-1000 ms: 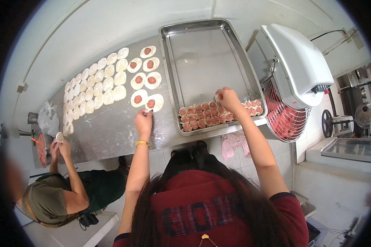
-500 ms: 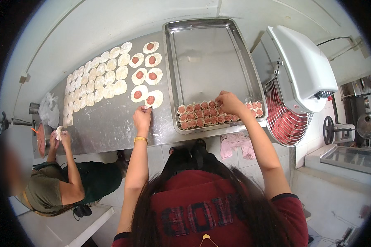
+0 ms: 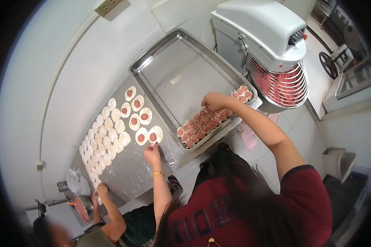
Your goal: The person places small meat portions onto round dough discs and folds them into dumplings, then arranges the finished dumplings on a metal tray. A coworker also prepares dough and meat portions on the same table.
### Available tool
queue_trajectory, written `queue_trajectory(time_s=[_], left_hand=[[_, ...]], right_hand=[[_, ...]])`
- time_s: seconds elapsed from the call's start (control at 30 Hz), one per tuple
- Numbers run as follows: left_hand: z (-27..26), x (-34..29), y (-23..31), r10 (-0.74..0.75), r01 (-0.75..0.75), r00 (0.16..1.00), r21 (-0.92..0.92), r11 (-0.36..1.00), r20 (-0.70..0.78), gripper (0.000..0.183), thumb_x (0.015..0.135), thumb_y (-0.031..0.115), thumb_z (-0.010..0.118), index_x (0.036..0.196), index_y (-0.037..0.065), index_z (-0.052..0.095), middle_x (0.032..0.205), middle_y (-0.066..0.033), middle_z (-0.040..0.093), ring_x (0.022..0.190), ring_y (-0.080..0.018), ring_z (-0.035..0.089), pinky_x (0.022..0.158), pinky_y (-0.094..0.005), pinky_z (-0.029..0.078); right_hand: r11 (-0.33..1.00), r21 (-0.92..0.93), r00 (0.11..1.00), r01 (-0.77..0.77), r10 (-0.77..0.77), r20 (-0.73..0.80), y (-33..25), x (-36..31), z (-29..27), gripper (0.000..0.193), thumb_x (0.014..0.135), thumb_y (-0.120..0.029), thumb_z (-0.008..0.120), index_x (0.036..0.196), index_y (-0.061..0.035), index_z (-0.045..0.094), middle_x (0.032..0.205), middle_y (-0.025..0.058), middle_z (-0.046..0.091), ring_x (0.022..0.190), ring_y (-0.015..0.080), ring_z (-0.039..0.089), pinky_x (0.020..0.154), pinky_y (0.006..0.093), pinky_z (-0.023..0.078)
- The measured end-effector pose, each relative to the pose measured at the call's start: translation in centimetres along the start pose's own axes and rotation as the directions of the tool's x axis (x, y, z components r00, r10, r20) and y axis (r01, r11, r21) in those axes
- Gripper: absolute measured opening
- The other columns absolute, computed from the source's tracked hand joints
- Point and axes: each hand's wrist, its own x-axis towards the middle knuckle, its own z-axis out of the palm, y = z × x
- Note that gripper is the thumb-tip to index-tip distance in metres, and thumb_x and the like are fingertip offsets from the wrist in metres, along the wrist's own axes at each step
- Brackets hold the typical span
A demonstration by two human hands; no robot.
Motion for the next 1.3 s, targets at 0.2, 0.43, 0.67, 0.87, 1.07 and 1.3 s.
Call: queue_trajectory(time_s=[0.2, 0.43, 0.67, 0.87, 1.07, 1.3], left_hand=[[0.4, 0.9, -0.9, -0.029, 0.032, 0.997, -0.037, 0.999, 0.069, 0.025, 0.071, 0.017, 0.072, 0.083, -0.004, 0.066, 0.071, -0.0147, 0.067, 0.064, -0.025, 0.064, 0.064, -0.0348, 0.049], [0.5, 1.3, -1.8, 0.037, -0.027, 0.995, -0.1, 0.995, 0.095, 0.021, 0.071, 0.015, 0.07, 0.079, -0.003, 0.063, 0.064, -0.0106, 0.063, 0.058, -0.0197, 0.059, 0.058, -0.0332, 0.047], [-0.1, -0.3, -0.9, 0.176, -0.174, 0.984, -0.119, 0.978, 0.006, 0.015, 0.072, 0.009, 0.067, 0.081, -0.001, 0.061, 0.066, -0.0102, 0.062, 0.058, -0.0199, 0.058, 0.059, -0.0327, 0.046], [-2.0, -2.6, -1.2, 0.184, -0.179, 0.982, -0.146, 0.973, 0.028, 0.012, 0.073, 0.004, 0.065, 0.08, -0.001, 0.058, 0.068, -0.0127, 0.061, 0.058, -0.0214, 0.058, 0.059, -0.0333, 0.046], [-2.1, -3.8, -2.9, 0.083, -0.077, 0.997, -0.295, 0.952, 0.007, 0.013, 0.072, 0.003, 0.065, 0.081, 0.0, 0.057, 0.067, -0.0124, 0.06, 0.06, -0.0216, 0.058, 0.06, -0.0328, 0.047], [-0.1, -3.1, -4.2, -0.174, 0.128, 0.985, -0.634, 0.763, -0.011, 0.025, 0.073, 0.005, 0.065, 0.095, -0.004, 0.06, 0.07, -0.0108, 0.062, 0.062, -0.0185, 0.059, 0.063, -0.0314, 0.049]], right_hand=[[0.998, -0.068, 0.983, -0.005, 0.018, 0.183, 0.3, 0.1, -0.2, 0.025, 0.063, -0.012, 0.067, 0.088, -0.0071, 0.07, 0.081, 0.0153, 0.067, 0.077, 0.0313, 0.065, 0.069, 0.0389, 0.051], [0.999, -0.037, 0.999, -0.016, 0.015, -0.034, 1.4, 0.5, 1.0, 0.023, 0.063, -0.01, 0.067, 0.085, -0.0079, 0.072, 0.079, 0.0142, 0.068, 0.076, 0.0302, 0.065, 0.068, 0.0373, 0.051], [0.998, -0.014, 0.994, -0.063, 0.064, 0.084, 1.5, 0.2, 0.8, 0.025, 0.063, -0.001, 0.06, 0.084, -0.0081, 0.072, 0.079, 0.0127, 0.068, 0.072, 0.0274, 0.065, 0.065, 0.0359, 0.051], [0.999, 0.037, 0.998, -0.022, 0.02, 0.058, 3.2, 0.5, 1.9, 0.029, 0.064, 0.002, 0.054, 0.086, -0.0059, 0.072, 0.074, 0.0157, 0.067, 0.069, 0.0271, 0.065, 0.064, 0.0367, 0.05], [1.0, 0.009, 0.988, -0.009, 0.01, -0.157, 0.7, -0.8, 0.2, 0.035, 0.068, 0.003, 0.051, 0.099, -0.0025, 0.067, 0.091, 0.0189, 0.065, 0.084, 0.0333, 0.063, 0.073, 0.0374, 0.049], [0.967, 0.18, 0.885, 0.181, -0.08, -0.458, -8.1, 0.2, 2.4, 0.033, 0.072, 0.004, 0.05, 0.101, -0.0021, 0.065, 0.098, 0.0153, 0.063, 0.087, 0.0338, 0.061, 0.076, 0.0382, 0.048]])
